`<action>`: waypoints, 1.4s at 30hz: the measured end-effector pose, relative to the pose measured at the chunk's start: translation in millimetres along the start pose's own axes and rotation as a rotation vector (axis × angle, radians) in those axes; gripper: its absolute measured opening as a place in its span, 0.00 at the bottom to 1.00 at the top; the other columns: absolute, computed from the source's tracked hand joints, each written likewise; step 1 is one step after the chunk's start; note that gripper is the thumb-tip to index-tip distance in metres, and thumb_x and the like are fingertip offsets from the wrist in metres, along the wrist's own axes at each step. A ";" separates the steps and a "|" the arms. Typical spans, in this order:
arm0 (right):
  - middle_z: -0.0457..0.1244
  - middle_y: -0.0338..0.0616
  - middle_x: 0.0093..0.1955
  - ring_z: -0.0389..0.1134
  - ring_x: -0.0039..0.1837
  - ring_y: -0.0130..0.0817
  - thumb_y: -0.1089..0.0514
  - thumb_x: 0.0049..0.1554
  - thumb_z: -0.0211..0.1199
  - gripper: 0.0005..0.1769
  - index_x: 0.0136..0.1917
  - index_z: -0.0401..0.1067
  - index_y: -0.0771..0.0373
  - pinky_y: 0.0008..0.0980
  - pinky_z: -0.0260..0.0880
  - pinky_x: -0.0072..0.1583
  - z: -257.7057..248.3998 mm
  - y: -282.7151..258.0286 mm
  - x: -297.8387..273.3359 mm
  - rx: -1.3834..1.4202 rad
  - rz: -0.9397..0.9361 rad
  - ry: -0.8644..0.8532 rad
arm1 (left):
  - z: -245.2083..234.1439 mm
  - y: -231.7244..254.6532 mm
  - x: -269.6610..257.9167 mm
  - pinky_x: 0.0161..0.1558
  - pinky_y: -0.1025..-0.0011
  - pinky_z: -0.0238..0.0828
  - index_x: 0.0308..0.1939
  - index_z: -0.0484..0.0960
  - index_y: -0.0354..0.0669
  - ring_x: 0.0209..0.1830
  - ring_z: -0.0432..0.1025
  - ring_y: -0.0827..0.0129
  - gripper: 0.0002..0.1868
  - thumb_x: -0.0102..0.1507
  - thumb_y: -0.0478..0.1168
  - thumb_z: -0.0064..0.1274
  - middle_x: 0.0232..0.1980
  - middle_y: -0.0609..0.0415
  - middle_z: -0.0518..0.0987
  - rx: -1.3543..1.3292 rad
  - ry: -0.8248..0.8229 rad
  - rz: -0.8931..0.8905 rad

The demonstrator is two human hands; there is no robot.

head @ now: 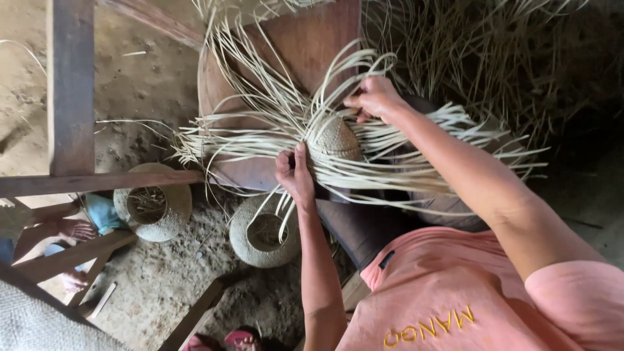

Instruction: Weaving natural fibers to create a circular base or object by interlacing strands.

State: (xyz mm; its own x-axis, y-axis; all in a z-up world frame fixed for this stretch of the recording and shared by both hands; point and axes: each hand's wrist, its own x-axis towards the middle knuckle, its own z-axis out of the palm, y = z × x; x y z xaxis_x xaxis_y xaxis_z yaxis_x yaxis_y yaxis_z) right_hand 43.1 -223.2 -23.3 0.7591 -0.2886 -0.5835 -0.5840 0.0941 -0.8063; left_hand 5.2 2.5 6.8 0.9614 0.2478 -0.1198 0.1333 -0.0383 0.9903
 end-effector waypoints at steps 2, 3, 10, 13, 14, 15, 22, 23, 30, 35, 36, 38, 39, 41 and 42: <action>0.58 0.67 0.40 0.68 0.26 0.50 0.64 0.47 0.69 0.26 0.50 0.61 0.87 0.36 0.75 0.28 3.3 3.2 2.7 -0.002 -0.046 -0.001 | -1.1 6.0 0.8 0.32 0.77 0.61 0.22 0.71 0.43 0.26 0.59 0.79 0.15 0.57 0.40 0.62 0.22 0.58 0.69 -0.028 -0.011 0.026; 0.58 0.67 0.40 0.68 0.26 0.50 0.64 0.47 0.69 0.26 0.50 0.61 0.87 0.36 0.75 0.28 5.4 -16.4 -9.2 0.002 -0.042 0.003 | -3.1 3.8 4.3 0.32 0.77 0.61 0.22 0.71 0.43 0.26 0.59 0.79 0.15 0.57 0.40 0.62 0.22 0.58 0.69 -0.025 -0.016 0.024; 0.61 0.58 0.51 0.68 0.30 0.29 0.68 0.54 0.61 0.14 0.49 0.63 0.82 0.15 0.77 0.30 8.1 -48.1 -28.6 -0.183 0.124 -0.020 | -7.2 0.0 13.0 0.27 0.84 0.57 0.22 0.70 0.46 0.20 0.55 0.80 0.13 0.60 0.39 0.55 0.21 0.64 0.68 0.051 -0.136 0.186; 0.58 0.59 0.55 0.71 0.33 0.31 0.69 0.54 0.61 0.16 0.51 0.61 0.84 0.15 0.77 0.30 10.5 -46.7 -23.8 -0.164 0.135 -0.025 | -6.9 2.6 15.4 0.27 0.83 0.57 0.21 0.69 0.45 0.20 0.55 0.79 0.14 0.60 0.38 0.54 0.21 0.63 0.66 0.063 -0.135 0.199; 0.52 0.66 0.66 0.71 0.34 0.32 0.69 0.55 0.60 0.21 0.55 0.58 0.89 0.13 0.78 0.30 10.7 -44.6 -22.4 -0.165 0.138 -0.017 | -7.0 2.2 16.0 0.26 0.83 0.56 0.20 0.67 0.46 0.20 0.53 0.79 0.16 0.61 0.37 0.54 0.20 0.64 0.64 0.074 -0.137 0.220; 0.52 0.66 0.66 0.71 0.34 0.32 0.69 0.55 0.60 0.21 0.55 0.58 0.89 0.13 0.78 0.30 11.1 -47.3 -23.4 -0.164 0.140 -0.013 | -6.4 4.8 16.1 0.26 0.83 0.56 0.20 0.67 0.46 0.20 0.53 0.79 0.16 0.61 0.37 0.54 0.20 0.64 0.64 0.074 -0.141 0.219; 0.57 0.62 0.59 0.70 0.32 0.30 0.68 0.54 0.61 0.17 0.52 0.61 0.84 0.14 0.77 0.31 12.7 -50.0 -26.7 -0.218 0.130 0.002 | -6.6 10.2 16.0 0.28 0.84 0.58 0.22 0.69 0.44 0.21 0.56 0.81 0.14 0.61 0.36 0.54 0.22 0.64 0.68 -0.004 -0.155 0.153; 0.62 0.58 0.53 0.71 0.33 0.29 0.67 0.54 0.61 0.15 0.50 0.64 0.81 0.14 0.77 0.31 13.7 -51.1 -25.3 -0.225 0.110 -0.001 | -6.4 9.3 18.1 0.29 0.85 0.59 0.23 0.68 0.44 0.22 0.57 0.82 0.13 0.61 0.35 0.54 0.23 0.64 0.68 -0.040 -0.151 0.152; 0.52 0.66 0.67 0.70 0.32 0.28 0.67 0.54 0.61 0.22 0.56 0.60 0.86 0.14 0.79 0.33 17.0 -53.7 -25.8 -0.269 0.101 0.017 | -8.2 11.8 21.3 0.26 0.84 0.57 0.22 0.69 0.45 0.20 0.55 0.81 0.14 0.61 0.36 0.54 0.21 0.64 0.66 -0.016 -0.162 0.179; 0.50 0.67 0.68 0.70 0.31 0.28 0.67 0.55 0.61 0.22 0.56 0.58 0.87 0.13 0.77 0.30 16.2 -50.4 -23.0 -0.242 0.104 -0.001 | -8.5 9.9 21.0 0.26 0.85 0.55 0.22 0.70 0.44 0.20 0.55 0.81 0.13 0.61 0.36 0.54 0.21 0.64 0.67 -0.001 -0.153 0.189; 0.50 0.67 0.68 0.70 0.31 0.28 0.67 0.55 0.61 0.22 0.56 0.58 0.87 0.13 0.77 0.30 16.2 -50.7 -23.0 -0.243 0.104 -0.006 | -8.3 10.9 21.0 0.26 0.85 0.55 0.22 0.70 0.44 0.20 0.55 0.81 0.13 0.61 0.36 0.54 0.21 0.64 0.67 0.001 -0.149 0.188; 0.64 0.51 0.46 0.70 0.32 0.29 0.66 0.54 0.62 0.11 0.46 0.65 0.78 0.14 0.77 0.31 16.0 -51.0 -24.3 -0.235 0.098 -0.013 | -8.3 13.7 20.3 0.25 0.84 0.54 0.21 0.68 0.44 0.20 0.53 0.81 0.15 0.61 0.36 0.54 0.21 0.65 0.64 0.028 -0.147 0.193; 0.64 0.51 0.46 0.70 0.32 0.29 0.66 0.54 0.62 0.11 0.46 0.65 0.78 0.14 0.77 0.31 16.5 -50.6 -24.2 -0.231 0.103 -0.015 | -8.8 13.8 20.4 0.25 0.84 0.54 0.21 0.68 0.44 0.20 0.53 0.81 0.15 0.61 0.36 0.54 0.21 0.65 0.64 0.035 -0.149 0.191; 0.52 0.68 0.66 0.68 0.29 0.28 0.67 0.54 0.61 0.23 0.56 0.58 0.88 0.13 0.77 0.31 15.2 -51.0 -23.3 -0.258 0.075 -0.003 | -7.0 13.0 20.7 0.27 0.85 0.56 0.23 0.70 0.43 0.20 0.55 0.81 0.13 0.61 0.37 0.54 0.22 0.64 0.67 -0.006 -0.151 0.169; 0.52 0.68 0.66 0.68 0.29 0.28 0.67 0.54 0.61 0.23 0.56 0.58 0.88 0.13 0.77 0.31 15.7 -50.4 -23.1 -0.258 0.075 -0.001 | -7.1 12.8 20.8 0.27 0.85 0.56 0.23 0.70 0.43 0.20 0.55 0.81 0.13 0.61 0.37 0.54 0.22 0.64 0.67 -0.007 -0.154 0.169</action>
State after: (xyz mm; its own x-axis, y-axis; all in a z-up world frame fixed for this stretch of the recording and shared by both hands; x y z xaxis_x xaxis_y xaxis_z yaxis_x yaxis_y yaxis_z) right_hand 59.5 -206.4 29.3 0.7111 -0.2893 -0.6408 -0.6925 -0.1303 -0.7096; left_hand 25.2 14.1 17.5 0.9954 0.0881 0.0388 -0.0336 -0.0598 0.9976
